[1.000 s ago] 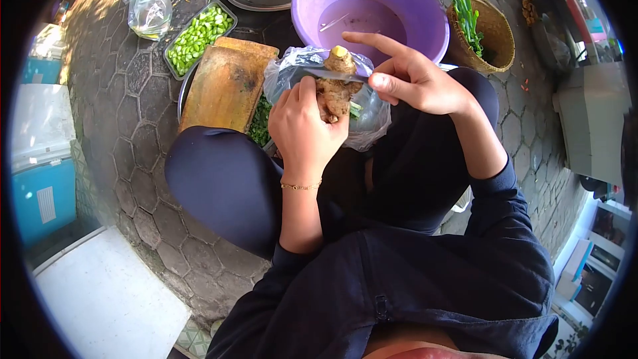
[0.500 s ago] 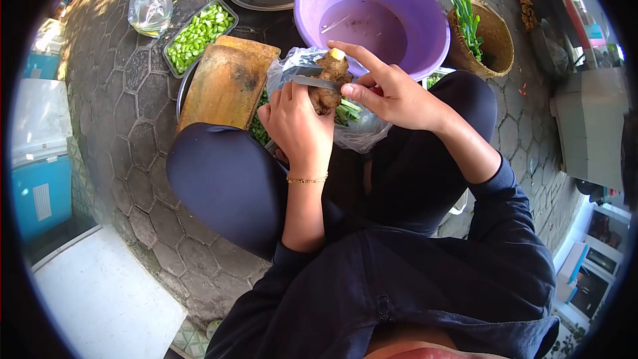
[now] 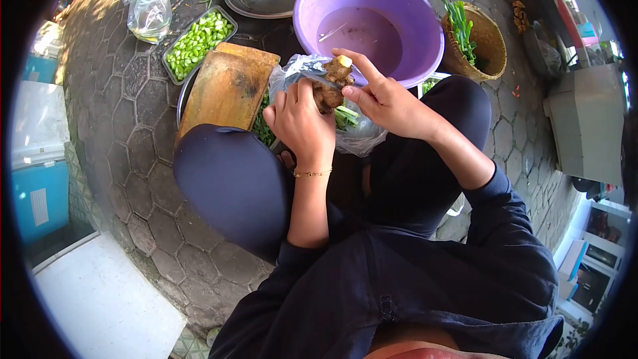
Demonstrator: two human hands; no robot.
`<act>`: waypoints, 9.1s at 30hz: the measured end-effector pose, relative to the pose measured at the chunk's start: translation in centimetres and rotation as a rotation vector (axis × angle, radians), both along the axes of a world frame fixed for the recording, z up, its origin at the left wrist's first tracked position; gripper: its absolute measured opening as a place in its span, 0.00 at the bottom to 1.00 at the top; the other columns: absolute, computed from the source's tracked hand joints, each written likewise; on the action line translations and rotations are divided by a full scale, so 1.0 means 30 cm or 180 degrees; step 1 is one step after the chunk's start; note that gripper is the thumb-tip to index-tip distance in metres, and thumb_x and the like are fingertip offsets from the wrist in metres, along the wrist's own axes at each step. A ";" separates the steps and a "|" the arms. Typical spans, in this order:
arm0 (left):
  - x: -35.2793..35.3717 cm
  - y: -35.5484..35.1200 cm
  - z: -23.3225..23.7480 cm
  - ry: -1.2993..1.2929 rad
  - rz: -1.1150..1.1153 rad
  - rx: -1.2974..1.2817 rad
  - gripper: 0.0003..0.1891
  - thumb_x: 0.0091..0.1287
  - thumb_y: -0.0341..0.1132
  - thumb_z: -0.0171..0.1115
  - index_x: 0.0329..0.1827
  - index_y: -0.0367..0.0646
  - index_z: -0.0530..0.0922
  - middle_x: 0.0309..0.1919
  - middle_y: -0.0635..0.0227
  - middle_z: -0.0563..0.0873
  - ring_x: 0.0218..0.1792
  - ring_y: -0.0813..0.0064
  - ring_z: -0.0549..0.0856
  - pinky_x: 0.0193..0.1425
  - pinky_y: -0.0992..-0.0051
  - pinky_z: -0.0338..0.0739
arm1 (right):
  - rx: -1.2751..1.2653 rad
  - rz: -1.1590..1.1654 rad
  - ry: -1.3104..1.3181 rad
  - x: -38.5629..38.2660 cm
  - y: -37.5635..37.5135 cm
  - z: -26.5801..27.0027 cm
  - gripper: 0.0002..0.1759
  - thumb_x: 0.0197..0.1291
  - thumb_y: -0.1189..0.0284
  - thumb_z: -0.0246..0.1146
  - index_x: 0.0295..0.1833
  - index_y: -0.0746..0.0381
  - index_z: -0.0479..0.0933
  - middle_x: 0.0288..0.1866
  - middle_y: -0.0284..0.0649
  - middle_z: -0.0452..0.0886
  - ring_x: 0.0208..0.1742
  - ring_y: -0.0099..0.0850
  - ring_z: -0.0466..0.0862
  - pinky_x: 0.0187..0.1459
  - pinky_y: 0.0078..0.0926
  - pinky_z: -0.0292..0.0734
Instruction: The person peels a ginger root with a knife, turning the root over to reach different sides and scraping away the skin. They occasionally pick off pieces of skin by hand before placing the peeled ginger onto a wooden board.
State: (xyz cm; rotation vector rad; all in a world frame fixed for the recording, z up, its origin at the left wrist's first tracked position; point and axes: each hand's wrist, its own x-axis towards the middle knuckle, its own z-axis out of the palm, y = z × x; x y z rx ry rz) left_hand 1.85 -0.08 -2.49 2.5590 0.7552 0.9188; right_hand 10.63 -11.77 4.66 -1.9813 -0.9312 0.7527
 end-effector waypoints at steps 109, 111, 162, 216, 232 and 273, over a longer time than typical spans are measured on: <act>-0.125 0.172 0.406 -0.0918 -0.1013 -0.0270 0.16 0.55 0.34 0.72 0.45 0.39 0.82 0.40 0.61 0.84 0.40 0.66 0.82 0.49 0.68 0.75 | 0.0012 0.0886 0.1658 0.106 -0.002 0.040 0.26 0.72 0.53 0.48 0.68 0.55 0.61 0.25 0.32 0.72 0.22 0.16 0.67 0.23 0.16 0.62; -0.055 0.117 0.398 -0.0543 -0.1817 -0.0582 0.18 0.52 0.36 0.73 0.44 0.37 0.82 0.38 0.60 0.84 0.42 0.61 0.80 0.48 0.68 0.74 | -0.0173 0.0986 0.0955 0.104 0.000 0.050 0.27 0.71 0.54 0.48 0.68 0.58 0.61 0.33 0.39 0.76 0.30 0.23 0.73 0.31 0.22 0.68; 0.026 0.097 0.192 -0.2473 -0.1804 -0.4555 0.15 0.63 0.21 0.62 0.53 0.31 0.75 0.47 0.58 0.82 0.47 0.71 0.83 0.54 0.70 0.81 | 0.1438 -0.0165 -0.0654 0.133 0.074 0.079 0.22 0.65 0.66 0.60 0.62 0.62 0.71 0.34 0.38 0.79 0.33 0.23 0.78 0.37 0.24 0.73; 0.034 0.107 0.176 -0.2605 -0.1544 -0.5442 0.07 0.63 0.20 0.61 0.43 0.36 0.80 0.41 0.63 0.84 0.45 0.72 0.84 0.56 0.72 0.81 | 0.1203 0.0207 -0.2314 0.101 0.092 0.006 0.30 0.59 0.73 0.60 0.69 0.48 0.68 0.24 0.38 0.79 0.20 0.37 0.79 0.22 0.33 0.73; 0.031 0.102 0.161 -0.2672 -0.1968 -0.4872 0.09 0.63 0.21 0.61 0.47 0.33 0.79 0.45 0.58 0.84 0.48 0.69 0.83 0.58 0.66 0.80 | 0.1155 0.0209 -0.1366 0.078 0.073 0.054 0.27 0.61 0.79 0.58 0.67 0.59 0.69 0.38 0.49 0.84 0.22 0.31 0.79 0.31 0.26 0.76; 0.013 0.122 0.177 -0.2919 -0.1783 -0.5656 0.15 0.67 0.28 0.52 0.55 0.29 0.71 0.48 0.55 0.81 0.53 0.59 0.82 0.61 0.67 0.78 | 0.1348 0.0631 0.1180 0.081 -0.031 0.098 0.29 0.71 0.70 0.49 0.76 0.58 0.53 0.25 0.30 0.73 0.28 0.18 0.72 0.34 0.16 0.68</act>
